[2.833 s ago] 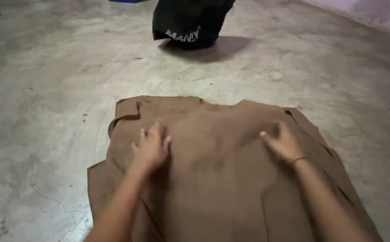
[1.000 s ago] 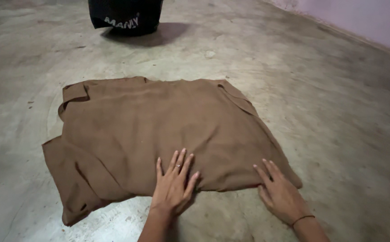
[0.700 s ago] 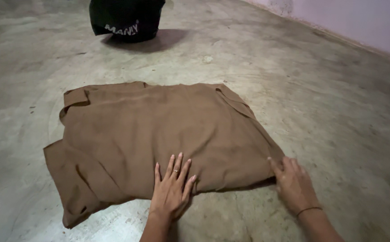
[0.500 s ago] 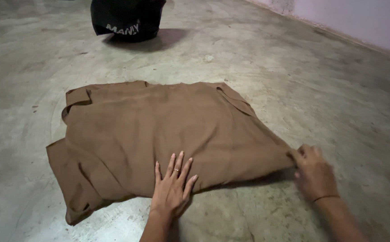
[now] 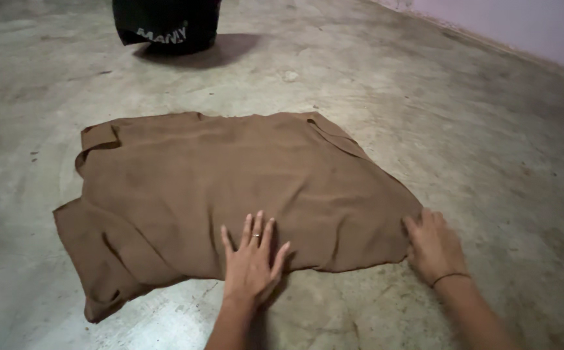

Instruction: The person folds a large brown cloth on the floor. They smooth the fabric, fold it in half multiple times, and align the edges to create a neat rectangular bundle.

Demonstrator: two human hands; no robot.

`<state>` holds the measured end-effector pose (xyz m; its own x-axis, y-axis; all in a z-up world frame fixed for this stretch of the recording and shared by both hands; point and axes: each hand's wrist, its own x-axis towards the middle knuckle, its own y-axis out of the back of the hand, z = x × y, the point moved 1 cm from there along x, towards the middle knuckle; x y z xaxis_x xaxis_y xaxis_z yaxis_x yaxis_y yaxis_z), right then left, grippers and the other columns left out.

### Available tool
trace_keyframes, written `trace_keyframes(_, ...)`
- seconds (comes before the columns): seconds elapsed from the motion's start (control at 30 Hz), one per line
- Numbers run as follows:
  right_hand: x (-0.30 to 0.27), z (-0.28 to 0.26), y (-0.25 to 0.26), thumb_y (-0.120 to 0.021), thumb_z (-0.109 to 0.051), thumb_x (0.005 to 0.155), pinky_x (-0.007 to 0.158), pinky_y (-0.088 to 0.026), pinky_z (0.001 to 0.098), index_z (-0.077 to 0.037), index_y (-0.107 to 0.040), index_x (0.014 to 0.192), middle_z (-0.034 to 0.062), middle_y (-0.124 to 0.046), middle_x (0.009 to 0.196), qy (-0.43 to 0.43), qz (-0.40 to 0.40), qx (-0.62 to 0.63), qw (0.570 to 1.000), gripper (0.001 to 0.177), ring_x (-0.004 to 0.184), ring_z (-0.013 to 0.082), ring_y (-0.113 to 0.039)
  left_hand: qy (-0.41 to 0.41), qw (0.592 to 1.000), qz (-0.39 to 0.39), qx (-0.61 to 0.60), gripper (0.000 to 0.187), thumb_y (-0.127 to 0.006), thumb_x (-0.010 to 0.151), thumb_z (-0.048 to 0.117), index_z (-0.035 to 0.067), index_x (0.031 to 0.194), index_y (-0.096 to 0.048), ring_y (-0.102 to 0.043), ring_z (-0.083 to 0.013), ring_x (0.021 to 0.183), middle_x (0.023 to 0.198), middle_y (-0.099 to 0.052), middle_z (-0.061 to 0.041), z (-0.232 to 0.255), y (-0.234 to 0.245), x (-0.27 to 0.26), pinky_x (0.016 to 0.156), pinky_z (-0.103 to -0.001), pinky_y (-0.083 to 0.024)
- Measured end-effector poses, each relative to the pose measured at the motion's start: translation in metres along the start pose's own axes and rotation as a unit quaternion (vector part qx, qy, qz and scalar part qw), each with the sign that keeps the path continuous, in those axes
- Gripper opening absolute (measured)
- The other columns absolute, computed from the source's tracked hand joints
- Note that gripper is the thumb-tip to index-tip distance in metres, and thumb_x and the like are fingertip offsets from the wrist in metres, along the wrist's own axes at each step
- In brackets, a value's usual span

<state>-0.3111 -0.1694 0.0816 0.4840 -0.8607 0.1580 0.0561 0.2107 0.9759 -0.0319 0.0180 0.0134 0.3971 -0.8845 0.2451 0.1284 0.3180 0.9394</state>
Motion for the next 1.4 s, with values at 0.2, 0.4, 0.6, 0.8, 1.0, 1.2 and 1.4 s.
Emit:
trace_keyframes(0.2, -0.001, 0.008, -0.015, -0.059, -0.020, 0.101, 0.086, -0.059, 0.0447, -0.013, -0.072, 0.127, 0.0176, -0.078, 0.098, -0.185, -0.018, 0.206, 0.961, 0.030, 0.089, 0.0327, -0.077, -0.077, 0.994, 0.052, -0.062, 0.072, -0.039, 0.101, 0.056, 0.010, 0.156, -0.033, -0.016, -0.0278, 0.154, 0.166, -0.024, -0.010, 0.032, -0.029, 0.015, 0.118, -0.066, -0.004)
trace_keyframes(0.4, 0.026, 0.055, -0.024, -0.066, -0.015, 0.095, 0.084, -0.057, 0.0436, -0.004, -0.076, 0.118, 0.0191, -0.077, 0.101, -0.208, 0.168, 0.290, 0.919, 0.028, 0.089, 0.0331, -0.076, -0.068, 0.996, 0.009, -0.054, 0.078, -0.040, 0.095, 0.066, 0.020, 0.157, -0.030, -0.015, -0.0254, 0.152, 0.169, -0.020, -0.007, 0.037, -0.036, 0.013, 0.113, -0.073, 0.000)
trace_keyframes(0.6, 0.035, 0.105, -0.074, -0.063, -0.014, 0.098, 0.096, -0.055, 0.0474, -0.007, -0.076, 0.126, 0.0231, -0.074, 0.120, -0.211, 0.083, 0.217, 0.949, 0.032, 0.107, 0.0388, -0.071, -0.106, 0.993, -0.007, -0.042, 0.082, -0.040, 0.093, 0.069, 0.021, 0.158, -0.032, -0.013, -0.0290, 0.154, 0.168, -0.020, -0.009, 0.041, -0.027, 0.009, 0.110, -0.076, 0.003)
trace_keyframes(0.8, 0.040, 0.054, -0.118, -0.070, -0.025, 0.091, 0.114, -0.039, 0.0542, 0.006, -0.062, 0.131, 0.0393, -0.030, 0.156, -0.180, -0.035, 0.104, 0.978, 0.051, 0.142, 0.0528, -0.037, -0.080, 0.994, -0.028, -0.066, 0.071, -0.038, 0.097, 0.062, 0.017, 0.152, -0.039, -0.014, -0.0280, 0.152, 0.167, -0.023, -0.012, 0.049, -0.029, 0.011, 0.111, -0.077, 0.003)
trace_keyframes(1.0, 0.049, -0.047, -0.095, -0.071, -0.026, 0.088, 0.121, -0.027, 0.0546, 0.002, -0.050, 0.140, 0.0345, -0.021, 0.161, -0.072, -0.017, 0.158, 0.985, 0.063, 0.150, 0.0523, -0.021, -0.074, 0.995, -0.019, -0.062, 0.053, -0.039, 0.104, 0.046, 0.010, 0.141, -0.051, -0.029, -0.0274, 0.149, 0.156, -0.043, -0.009, 0.034, -0.015, 0.022, 0.115, -0.074, -0.007)
trace_keyframes(1.2, 0.061, -0.152, -0.069, -0.071, -0.020, 0.084, 0.121, -0.024, 0.0549, 0.003, -0.050, 0.139, 0.0305, -0.027, 0.159, 0.075, 0.047, 0.230, 0.969, 0.063, 0.149, 0.0480, -0.022, 0.010, 0.998, 0.050, -0.037, 0.042, -0.051, 0.099, 0.031, 0.010, 0.136, -0.056, -0.047, -0.0282, 0.135, 0.142, -0.056, -0.009, -0.018, 0.022, 0.023, 0.113, -0.070, -0.022)
trace_keyframes(1.4, 0.042, -0.267, -0.018, -0.065, -0.019, 0.091, 0.116, -0.037, 0.0532, 0.000, -0.064, 0.118, 0.0261, -0.042, 0.151, 0.199, 0.089, 0.312, 0.925, 0.034, 0.144, 0.0478, -0.034, 0.211, 0.975, 0.068, -0.024, 0.038, -0.059, 0.094, 0.031, 0.013, 0.127, -0.059, -0.052, -0.0284, 0.130, 0.136, -0.058, -0.011, -0.083, 0.070, -0.004, 0.107, -0.062, -0.036)
